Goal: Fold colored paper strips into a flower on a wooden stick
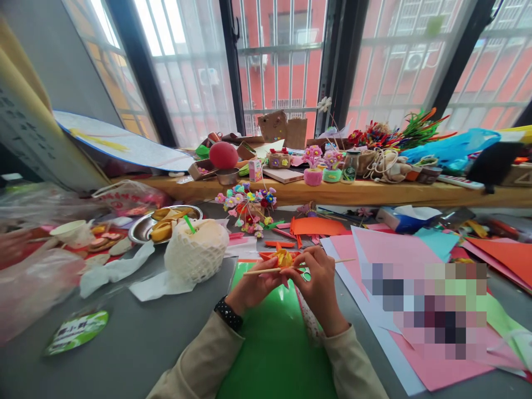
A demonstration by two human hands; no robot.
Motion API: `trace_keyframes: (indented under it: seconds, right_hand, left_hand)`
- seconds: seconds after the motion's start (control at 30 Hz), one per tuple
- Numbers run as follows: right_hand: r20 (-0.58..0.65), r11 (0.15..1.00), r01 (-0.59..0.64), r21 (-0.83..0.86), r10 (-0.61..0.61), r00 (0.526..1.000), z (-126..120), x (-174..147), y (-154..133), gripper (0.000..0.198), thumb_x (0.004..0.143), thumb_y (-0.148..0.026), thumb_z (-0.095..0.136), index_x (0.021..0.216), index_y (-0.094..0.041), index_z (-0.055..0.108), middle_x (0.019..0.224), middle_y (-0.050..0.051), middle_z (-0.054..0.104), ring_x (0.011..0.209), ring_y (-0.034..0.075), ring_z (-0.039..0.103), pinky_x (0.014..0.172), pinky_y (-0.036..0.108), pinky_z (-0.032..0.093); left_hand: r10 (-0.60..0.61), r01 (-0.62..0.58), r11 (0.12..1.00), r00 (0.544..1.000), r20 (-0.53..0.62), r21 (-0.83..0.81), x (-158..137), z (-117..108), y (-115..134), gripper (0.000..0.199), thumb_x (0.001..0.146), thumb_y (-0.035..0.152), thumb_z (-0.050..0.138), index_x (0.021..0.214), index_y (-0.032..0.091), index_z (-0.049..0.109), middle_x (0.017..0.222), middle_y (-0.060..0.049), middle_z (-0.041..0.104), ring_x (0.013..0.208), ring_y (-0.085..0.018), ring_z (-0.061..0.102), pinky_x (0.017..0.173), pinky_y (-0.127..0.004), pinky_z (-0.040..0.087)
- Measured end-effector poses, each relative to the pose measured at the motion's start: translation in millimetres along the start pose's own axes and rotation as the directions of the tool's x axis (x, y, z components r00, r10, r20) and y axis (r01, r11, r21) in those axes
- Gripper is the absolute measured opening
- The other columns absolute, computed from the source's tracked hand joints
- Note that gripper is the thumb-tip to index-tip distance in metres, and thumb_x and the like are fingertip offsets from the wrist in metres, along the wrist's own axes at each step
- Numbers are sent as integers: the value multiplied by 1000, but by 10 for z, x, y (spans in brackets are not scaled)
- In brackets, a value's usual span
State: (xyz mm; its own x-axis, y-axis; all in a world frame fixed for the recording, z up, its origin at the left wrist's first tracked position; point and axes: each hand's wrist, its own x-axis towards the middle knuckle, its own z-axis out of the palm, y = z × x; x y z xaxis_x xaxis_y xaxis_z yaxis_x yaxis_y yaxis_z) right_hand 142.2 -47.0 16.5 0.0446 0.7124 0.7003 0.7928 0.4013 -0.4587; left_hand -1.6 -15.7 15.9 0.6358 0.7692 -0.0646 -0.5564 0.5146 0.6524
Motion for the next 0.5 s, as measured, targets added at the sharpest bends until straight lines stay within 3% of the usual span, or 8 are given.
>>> trace_keyframes:
  seconds: [0.27,0.5]
  right_hand:
    - [-24,999,-40,28,41,999,38,-15,-6,21,73,-39,50,65,-20,51,74,3,51,74,18,48,67,32,31]
    - [-78,999,-52,1,52,996,38,-46,-49,23,75,-41,47,66,-20,50,74,3,51,77,19,48,69,32,29]
  left_hand:
    - [36,-39,999,994,-103,-28,6,13,-28,7,69,12,56,75,10,58,78,-6,59,71,-13,56,68,-26,42]
    - [30,-30,1000,1000,-3,9,-3,16,-29,9,71,15,54,76,9,59,79,-7,60,70,-12,56,65,-23,43]
